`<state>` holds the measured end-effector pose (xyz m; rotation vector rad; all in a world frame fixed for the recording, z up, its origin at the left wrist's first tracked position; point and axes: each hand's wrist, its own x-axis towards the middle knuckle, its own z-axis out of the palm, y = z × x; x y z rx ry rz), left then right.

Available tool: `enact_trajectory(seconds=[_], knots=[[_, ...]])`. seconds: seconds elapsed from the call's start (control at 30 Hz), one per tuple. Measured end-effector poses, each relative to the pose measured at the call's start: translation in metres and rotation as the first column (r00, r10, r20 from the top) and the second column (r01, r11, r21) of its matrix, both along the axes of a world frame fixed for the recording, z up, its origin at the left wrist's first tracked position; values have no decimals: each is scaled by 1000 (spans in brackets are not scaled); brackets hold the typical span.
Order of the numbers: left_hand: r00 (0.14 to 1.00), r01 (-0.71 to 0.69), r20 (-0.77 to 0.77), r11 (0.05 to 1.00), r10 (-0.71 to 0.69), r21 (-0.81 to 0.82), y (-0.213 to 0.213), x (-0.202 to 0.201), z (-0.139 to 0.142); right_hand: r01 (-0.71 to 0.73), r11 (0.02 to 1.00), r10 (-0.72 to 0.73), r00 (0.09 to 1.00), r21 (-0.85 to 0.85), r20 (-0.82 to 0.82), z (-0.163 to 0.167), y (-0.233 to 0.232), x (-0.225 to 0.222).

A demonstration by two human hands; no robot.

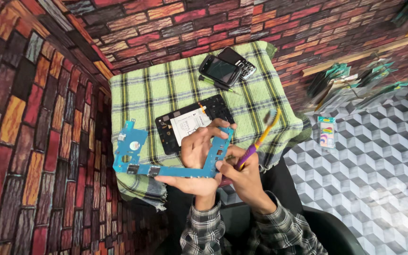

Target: The person uses a toothbrush to scrub a blue plastic frame and the interior of a disassembled phone chassis. The person scrubs the frame, then the phone interior, and finally places the frame back into the chassis.

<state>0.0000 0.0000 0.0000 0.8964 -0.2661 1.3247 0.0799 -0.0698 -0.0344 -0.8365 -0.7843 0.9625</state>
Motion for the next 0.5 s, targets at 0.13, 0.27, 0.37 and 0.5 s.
enact_trajectory(seconds=[0.13,0.27,0.37,0.5], knots=[[999,37,-3,999,-37,-27,2,3,0,-18,1000,18,999,-7,-30,-1,1,7],[998,57,3,998,-57,-29,4,6,-2,87,996,-86,995,-6,40,-4,6,2],[998,66,8,997,-65,-30,3,6,-2,69,997,-69,997,21,22,-4,6,2],[993,119,18,990,-118,-75,4,0,1,-19,999,18,999,-26,-36,-5,2,7]])
